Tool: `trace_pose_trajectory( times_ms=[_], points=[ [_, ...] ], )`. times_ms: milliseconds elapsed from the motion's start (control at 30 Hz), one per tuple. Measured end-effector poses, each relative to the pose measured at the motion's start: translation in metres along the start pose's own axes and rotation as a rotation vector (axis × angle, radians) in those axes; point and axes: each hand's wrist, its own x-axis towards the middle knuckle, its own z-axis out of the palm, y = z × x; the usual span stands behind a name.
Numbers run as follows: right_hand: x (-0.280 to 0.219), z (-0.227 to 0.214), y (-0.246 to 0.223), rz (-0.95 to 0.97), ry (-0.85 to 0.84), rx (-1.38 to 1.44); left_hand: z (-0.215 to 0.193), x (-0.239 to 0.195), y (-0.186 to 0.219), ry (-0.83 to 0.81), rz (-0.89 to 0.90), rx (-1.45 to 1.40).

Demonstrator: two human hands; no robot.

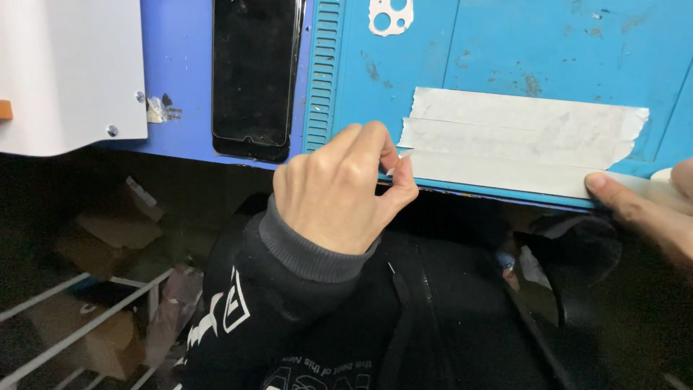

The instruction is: Removing damaged layers and applying protective tape to a smartphone screen for remanufacturing.

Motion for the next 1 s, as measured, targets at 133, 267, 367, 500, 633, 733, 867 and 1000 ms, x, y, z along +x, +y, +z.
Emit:
trace_pose_trajectory(
  times_ms=[133, 267, 367, 500, 633, 733, 867, 1000],
  points=[
    [0.032, -0.01, 0.04, -0.75, 0.057, -1.256, -0.003, -0.005, 0.02, 0.095, -0.02, 0.189],
    [0.023, -0.009, -0.004, -0.215, -0.012, -0.369, -0.007, -0.01, 0.023, 0.177, -0.005, 0.334],
    [0.017, -0.008, -0.015, -0.198, 0.007, -0.367, -0.013, -0.011, 0.014, 0.137, -0.004, 0.283],
    [-0.002, -0.007, -0.036, -0.246, 0.052, -0.392, -0.023, -0.017, -0.011, 0.13, -0.065, 0.28],
    [0.036, -0.018, 0.024, -0.952, 0.171, -1.286, -0.029, -0.031, 0.004, 0.172, -0.102, 0.213],
    [0.042, -0.022, 0.023, -1.013, 0.122, -1.183, -0.002, -0.042, 0.022, 0.307, 0.163, 0.025],
    [0.022, -0.027, -0.003, -1.012, 0.109, -1.187, 0.053, -0.042, 0.057, 0.12, 0.484, 0.151],
    [0.015, -0.034, -0.011, -1.05, 0.172, -1.301, 0.088, -0.03, 0.087, 0.021, 0.459, 0.331]
  ],
)
